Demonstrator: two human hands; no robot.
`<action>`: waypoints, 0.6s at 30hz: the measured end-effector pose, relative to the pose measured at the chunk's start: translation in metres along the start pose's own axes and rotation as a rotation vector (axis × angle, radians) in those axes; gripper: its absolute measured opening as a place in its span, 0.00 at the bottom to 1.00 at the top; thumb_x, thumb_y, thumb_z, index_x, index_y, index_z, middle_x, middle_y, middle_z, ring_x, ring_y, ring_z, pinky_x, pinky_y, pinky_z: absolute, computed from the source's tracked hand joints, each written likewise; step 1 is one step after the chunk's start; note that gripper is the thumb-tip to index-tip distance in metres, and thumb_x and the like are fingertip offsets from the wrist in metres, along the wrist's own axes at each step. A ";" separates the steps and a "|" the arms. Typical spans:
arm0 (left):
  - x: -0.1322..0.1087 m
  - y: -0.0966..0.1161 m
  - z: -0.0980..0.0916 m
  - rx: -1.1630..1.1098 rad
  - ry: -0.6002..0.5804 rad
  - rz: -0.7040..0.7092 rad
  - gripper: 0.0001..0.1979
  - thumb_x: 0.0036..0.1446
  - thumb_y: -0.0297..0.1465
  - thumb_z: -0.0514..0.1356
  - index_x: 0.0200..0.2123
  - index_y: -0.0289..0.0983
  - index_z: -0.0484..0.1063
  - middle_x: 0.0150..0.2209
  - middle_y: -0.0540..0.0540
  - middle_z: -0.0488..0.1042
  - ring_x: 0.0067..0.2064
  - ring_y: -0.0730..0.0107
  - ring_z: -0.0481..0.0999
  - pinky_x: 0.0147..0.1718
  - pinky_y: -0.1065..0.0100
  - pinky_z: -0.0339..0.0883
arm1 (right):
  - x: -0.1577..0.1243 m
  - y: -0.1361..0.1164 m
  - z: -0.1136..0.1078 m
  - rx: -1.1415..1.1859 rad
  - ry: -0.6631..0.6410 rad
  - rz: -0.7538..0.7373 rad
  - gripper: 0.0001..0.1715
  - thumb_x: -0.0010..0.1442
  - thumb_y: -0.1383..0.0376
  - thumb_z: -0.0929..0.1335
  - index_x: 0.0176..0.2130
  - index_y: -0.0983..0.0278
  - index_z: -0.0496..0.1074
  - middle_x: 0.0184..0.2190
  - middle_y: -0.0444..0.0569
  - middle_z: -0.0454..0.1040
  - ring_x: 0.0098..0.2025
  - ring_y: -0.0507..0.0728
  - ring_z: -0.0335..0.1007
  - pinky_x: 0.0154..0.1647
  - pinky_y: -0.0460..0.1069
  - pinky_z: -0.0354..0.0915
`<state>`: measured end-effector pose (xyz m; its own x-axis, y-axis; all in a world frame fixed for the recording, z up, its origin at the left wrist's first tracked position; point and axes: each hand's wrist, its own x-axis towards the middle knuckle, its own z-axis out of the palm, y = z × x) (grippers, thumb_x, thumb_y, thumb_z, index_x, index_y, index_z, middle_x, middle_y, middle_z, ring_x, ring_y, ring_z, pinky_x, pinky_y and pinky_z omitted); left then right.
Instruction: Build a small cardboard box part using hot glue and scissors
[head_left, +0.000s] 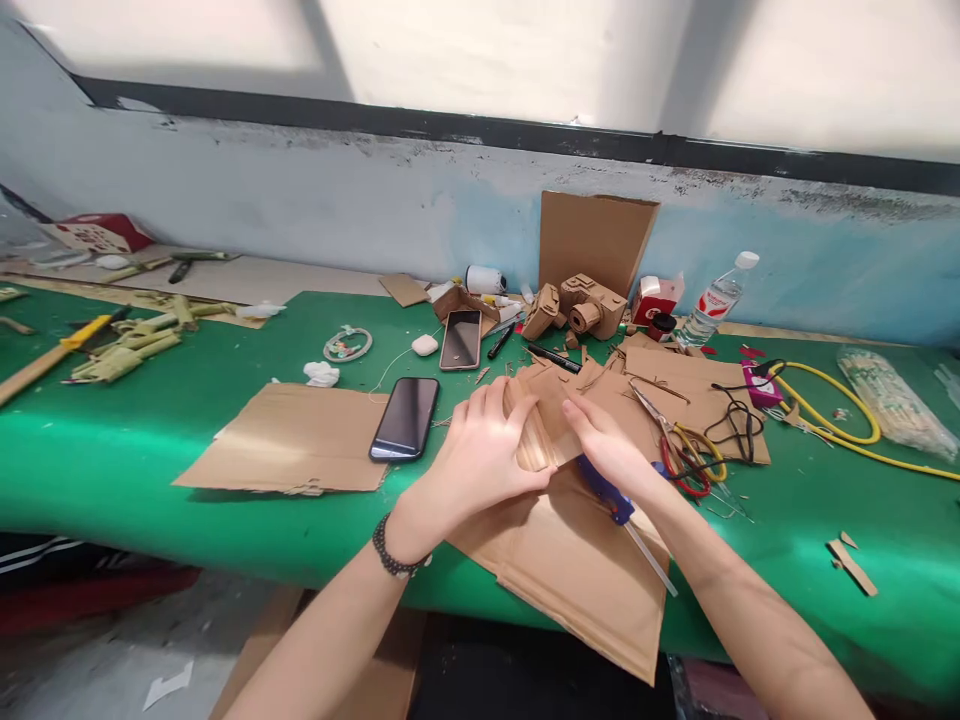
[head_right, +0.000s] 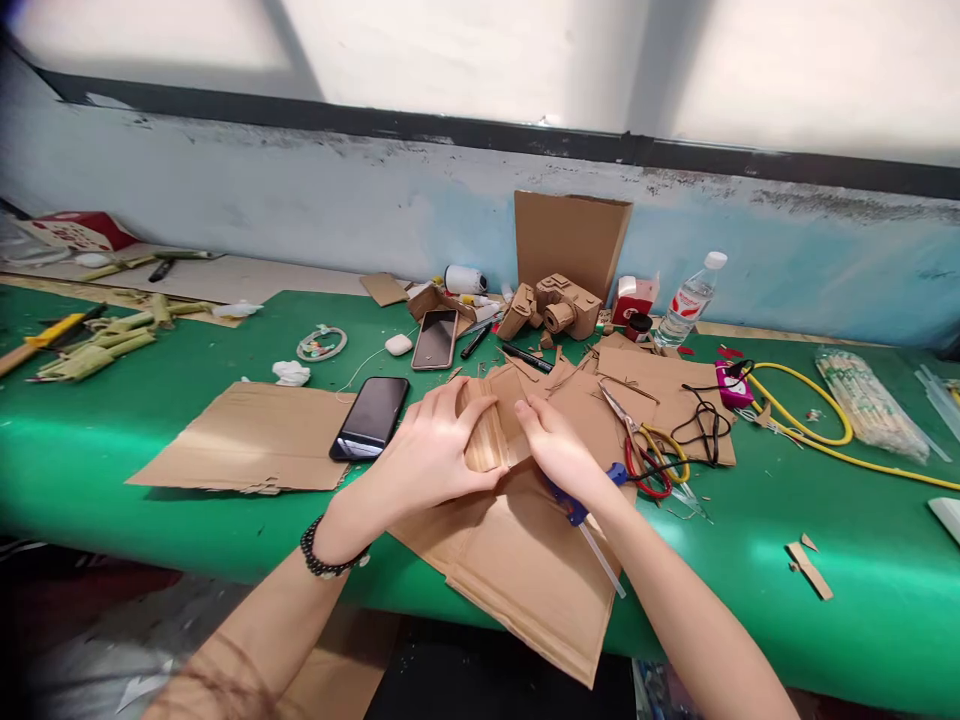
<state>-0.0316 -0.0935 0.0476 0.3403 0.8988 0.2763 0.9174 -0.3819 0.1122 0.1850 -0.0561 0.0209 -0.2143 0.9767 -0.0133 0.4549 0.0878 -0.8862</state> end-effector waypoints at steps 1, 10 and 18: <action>0.001 0.001 0.000 0.000 -0.020 -0.028 0.40 0.59 0.51 0.73 0.68 0.39 0.73 0.72 0.24 0.70 0.72 0.27 0.73 0.68 0.36 0.75 | 0.004 0.000 -0.008 -0.078 -0.039 -0.015 0.36 0.82 0.41 0.60 0.64 0.59 0.83 0.58 0.55 0.89 0.63 0.68 0.83 0.68 0.61 0.76; 0.036 -0.025 0.014 -0.035 -0.346 -0.115 0.40 0.58 0.59 0.71 0.66 0.41 0.76 0.68 0.27 0.71 0.71 0.26 0.71 0.67 0.36 0.70 | -0.058 0.069 -0.101 -0.783 -0.251 -0.438 0.27 0.74 0.64 0.71 0.69 0.55 0.79 0.69 0.56 0.81 0.69 0.70 0.79 0.68 0.63 0.74; 0.058 -0.022 0.010 -0.062 -0.555 -0.065 0.52 0.58 0.66 0.69 0.75 0.41 0.69 0.85 0.22 0.51 0.83 0.18 0.54 0.74 0.25 0.59 | -0.072 0.074 -0.072 -1.248 -0.114 -0.544 0.26 0.66 0.77 0.72 0.59 0.58 0.80 0.40 0.52 0.81 0.43 0.65 0.79 0.48 0.57 0.67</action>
<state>-0.0298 -0.0312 0.0513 0.3562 0.8931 -0.2747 0.9321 -0.3186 0.1725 0.2961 -0.1054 -0.0102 -0.6572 0.7459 0.1081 0.7484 0.6289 0.2106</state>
